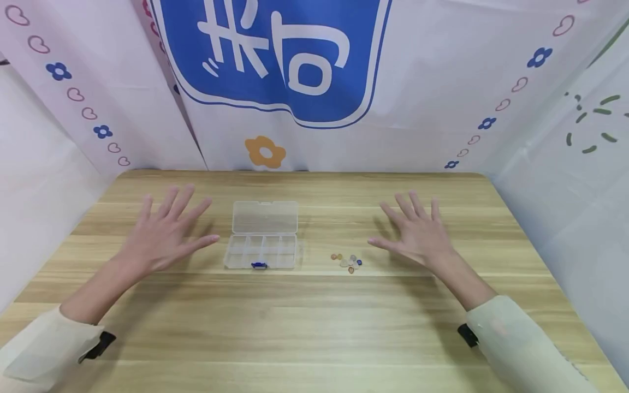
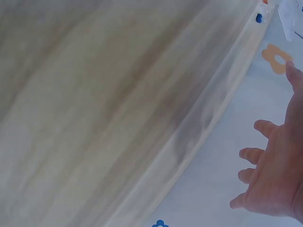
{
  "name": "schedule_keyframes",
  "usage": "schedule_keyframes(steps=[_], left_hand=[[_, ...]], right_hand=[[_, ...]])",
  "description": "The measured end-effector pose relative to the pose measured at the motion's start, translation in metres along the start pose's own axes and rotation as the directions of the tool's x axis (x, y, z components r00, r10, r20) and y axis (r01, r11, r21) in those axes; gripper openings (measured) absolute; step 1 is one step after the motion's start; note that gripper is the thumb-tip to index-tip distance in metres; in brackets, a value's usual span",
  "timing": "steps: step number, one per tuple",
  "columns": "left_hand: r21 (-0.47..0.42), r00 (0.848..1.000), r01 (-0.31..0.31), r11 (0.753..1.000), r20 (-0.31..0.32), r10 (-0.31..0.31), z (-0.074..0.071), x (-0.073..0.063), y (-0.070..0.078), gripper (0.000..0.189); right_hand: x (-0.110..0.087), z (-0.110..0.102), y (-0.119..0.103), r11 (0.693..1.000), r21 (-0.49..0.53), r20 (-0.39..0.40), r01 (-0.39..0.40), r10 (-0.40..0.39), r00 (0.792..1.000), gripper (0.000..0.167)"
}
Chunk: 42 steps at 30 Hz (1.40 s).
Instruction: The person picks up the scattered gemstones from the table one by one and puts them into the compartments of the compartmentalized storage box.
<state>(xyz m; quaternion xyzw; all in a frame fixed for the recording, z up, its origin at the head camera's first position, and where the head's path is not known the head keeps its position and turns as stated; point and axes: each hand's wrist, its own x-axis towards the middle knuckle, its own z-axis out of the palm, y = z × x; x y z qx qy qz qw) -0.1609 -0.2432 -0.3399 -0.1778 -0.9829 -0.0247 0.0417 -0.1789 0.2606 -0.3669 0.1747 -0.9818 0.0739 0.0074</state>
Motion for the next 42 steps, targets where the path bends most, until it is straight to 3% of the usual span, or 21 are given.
schedule_keyframes(steps=[4,9,13,18,24,32,38,42], left_hand=[[0.006,0.999,-0.031,1.000,0.013,0.031,-0.001,0.000,0.007,0.086],[-0.016,0.993,-0.062,0.998,0.102,0.063,0.000,-0.002,0.018,0.085],[-0.088,0.987,-0.078,0.993,0.135,0.090,0.002,-0.003,0.025,0.083],[-0.188,0.981,-0.131,0.973,0.118,0.154,0.005,0.001,0.027,0.080],[-0.313,0.974,-0.134,0.940,0.136,0.184,0.012,0.008,0.023,0.078],[-0.466,0.969,-0.085,0.881,0.166,0.182,0.019,0.014,0.020,0.076],[-0.541,0.962,-0.080,0.837,0.178,0.207,0.023,0.017,0.018,0.075],[-0.600,0.957,-0.035,0.799,0.210,0.199,0.024,0.019,0.017,0.074]], right_hand=[[0.000,0.003,-0.005,1.000,-0.013,0.022,0.012,-0.012,1.000,0.092],[-0.001,0.003,-0.014,0.999,0.004,0.069,0.045,-0.045,0.997,0.087],[-0.001,0.006,-0.021,0.996,0.027,0.095,0.085,-0.087,0.992,0.085],[-0.001,0.009,-0.028,0.987,0.067,0.077,0.144,-0.149,0.986,0.075],[-0.001,0.009,-0.033,0.965,0.184,0.053,0.188,-0.201,0.978,0.055],[0.002,0.009,-0.034,0.902,0.352,0.020,0.249,-0.273,0.962,0.018],[0.004,0.012,-0.037,0.888,0.415,0.080,0.196,-0.250,0.965,0.012],[0.005,0.014,-0.039,0.875,0.453,0.100,0.169,-0.239,0.966,0.010]])
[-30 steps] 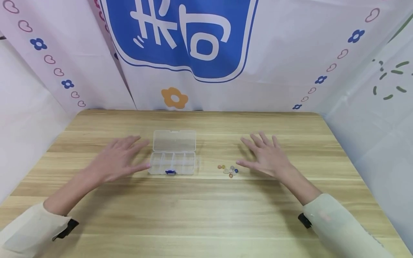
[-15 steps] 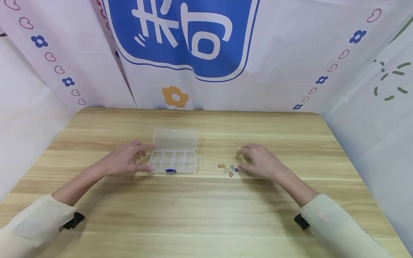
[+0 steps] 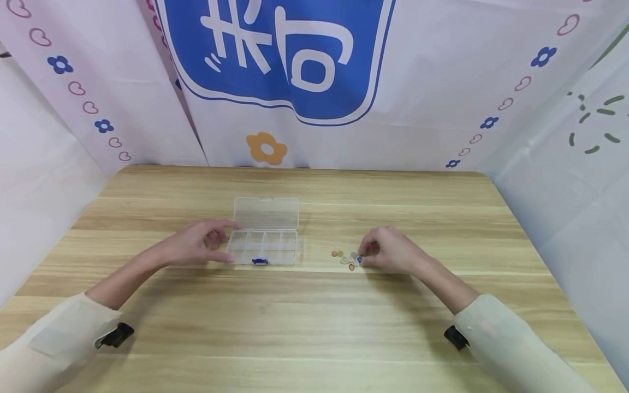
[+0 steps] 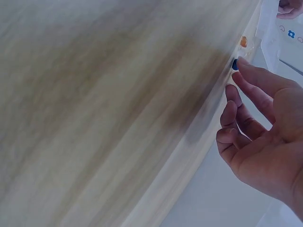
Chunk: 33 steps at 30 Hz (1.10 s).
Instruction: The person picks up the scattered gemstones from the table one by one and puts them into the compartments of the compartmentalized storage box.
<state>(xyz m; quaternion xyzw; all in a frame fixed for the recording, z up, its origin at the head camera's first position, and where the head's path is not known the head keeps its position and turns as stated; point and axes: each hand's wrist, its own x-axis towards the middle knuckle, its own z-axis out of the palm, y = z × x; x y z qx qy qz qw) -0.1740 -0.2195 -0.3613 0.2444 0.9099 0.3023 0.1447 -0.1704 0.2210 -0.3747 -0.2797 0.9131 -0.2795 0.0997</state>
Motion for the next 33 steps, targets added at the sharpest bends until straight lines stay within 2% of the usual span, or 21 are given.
schedule_keyframes(steps=[5,16,33], left_hand=[[-0.081,1.000,0.021,0.997,0.013,-0.020,0.000,0.001,-0.002,0.072],[-0.175,1.000,0.004,0.985,0.018,-0.001,0.000,0.002,-0.004,0.068],[-0.217,1.000,0.012,0.976,0.012,-0.010,0.001,0.003,-0.004,0.062]], right_hand=[[0.002,0.000,0.001,0.999,0.042,0.017,-0.003,0.003,1.000,0.009],[0.004,0.000,0.002,0.998,0.067,0.048,-0.007,0.004,0.999,0.008],[0.004,-0.011,0.003,0.991,0.134,0.040,0.003,-0.008,0.999,0.005]])
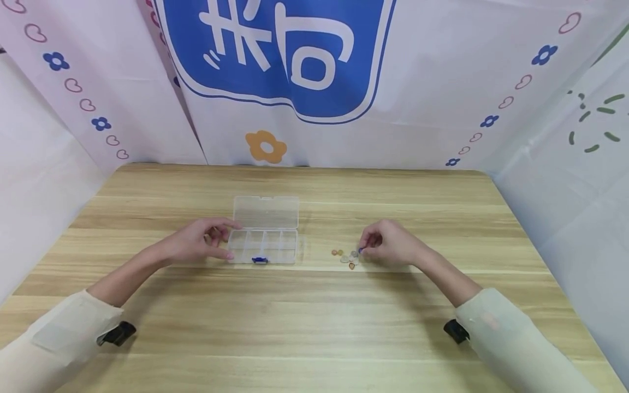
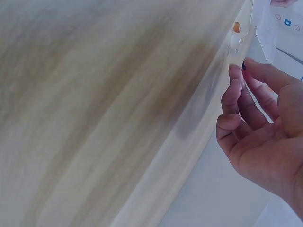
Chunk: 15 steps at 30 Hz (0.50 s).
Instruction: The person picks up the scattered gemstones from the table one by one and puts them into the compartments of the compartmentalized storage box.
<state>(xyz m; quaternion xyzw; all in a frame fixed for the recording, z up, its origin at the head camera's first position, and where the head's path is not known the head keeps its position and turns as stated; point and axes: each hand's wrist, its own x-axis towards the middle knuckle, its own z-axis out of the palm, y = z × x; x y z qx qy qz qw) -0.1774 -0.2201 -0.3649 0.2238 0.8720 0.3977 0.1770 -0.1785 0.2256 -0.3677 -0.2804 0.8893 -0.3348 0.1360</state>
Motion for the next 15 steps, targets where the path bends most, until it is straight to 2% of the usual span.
schedule_keyframes(steps=[15], left_hand=[[0.001,1.000,0.015,1.000,0.012,-0.015,-0.002,0.005,0.002,0.060]], right_hand=[[0.015,0.003,-0.009,1.000,0.025,-0.007,0.016,-0.016,1.000,0.004]])
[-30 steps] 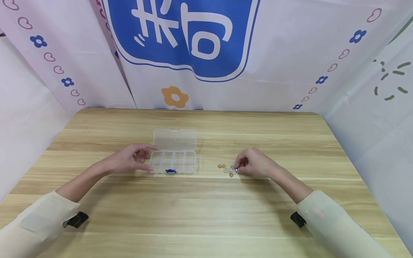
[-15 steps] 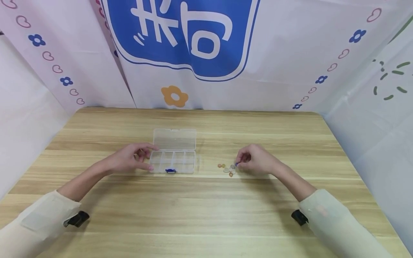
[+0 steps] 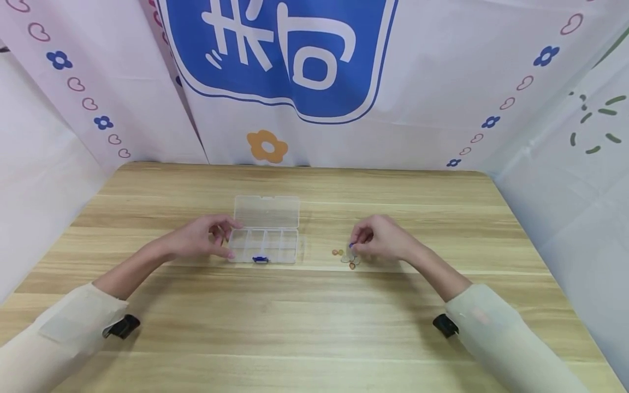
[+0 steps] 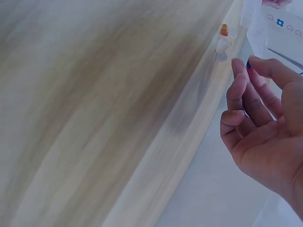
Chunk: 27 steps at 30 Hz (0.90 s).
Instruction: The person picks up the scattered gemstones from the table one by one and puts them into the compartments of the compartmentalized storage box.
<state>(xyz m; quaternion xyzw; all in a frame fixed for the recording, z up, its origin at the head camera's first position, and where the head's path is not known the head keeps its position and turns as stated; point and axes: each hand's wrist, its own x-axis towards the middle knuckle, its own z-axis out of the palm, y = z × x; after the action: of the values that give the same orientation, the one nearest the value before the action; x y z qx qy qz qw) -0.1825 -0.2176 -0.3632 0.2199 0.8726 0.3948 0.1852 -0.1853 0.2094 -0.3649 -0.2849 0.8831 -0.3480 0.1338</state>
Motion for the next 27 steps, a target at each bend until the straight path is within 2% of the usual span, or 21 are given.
schedule_keyframes(steps=[13,22,27], left_hand=[[-0.044,0.999,0.016,0.999,0.038,-0.014,-0.003,0.004,0.004,0.058],[-0.029,0.999,0.019,0.999,0.047,-0.017,-0.003,0.003,0.002,0.061],[-0.040,0.998,0.002,0.999,0.056,0.001,-0.004,0.003,0.000,0.063]], right_hand=[[0.016,0.003,-0.005,0.995,0.074,-0.028,-0.072,0.074,0.997,0.005],[0.022,0.006,-0.010,0.994,0.097,-0.014,-0.057,0.059,0.998,0.005],[0.026,0.008,-0.012,0.993,0.111,-0.020,-0.038,0.040,0.999,0.004]])
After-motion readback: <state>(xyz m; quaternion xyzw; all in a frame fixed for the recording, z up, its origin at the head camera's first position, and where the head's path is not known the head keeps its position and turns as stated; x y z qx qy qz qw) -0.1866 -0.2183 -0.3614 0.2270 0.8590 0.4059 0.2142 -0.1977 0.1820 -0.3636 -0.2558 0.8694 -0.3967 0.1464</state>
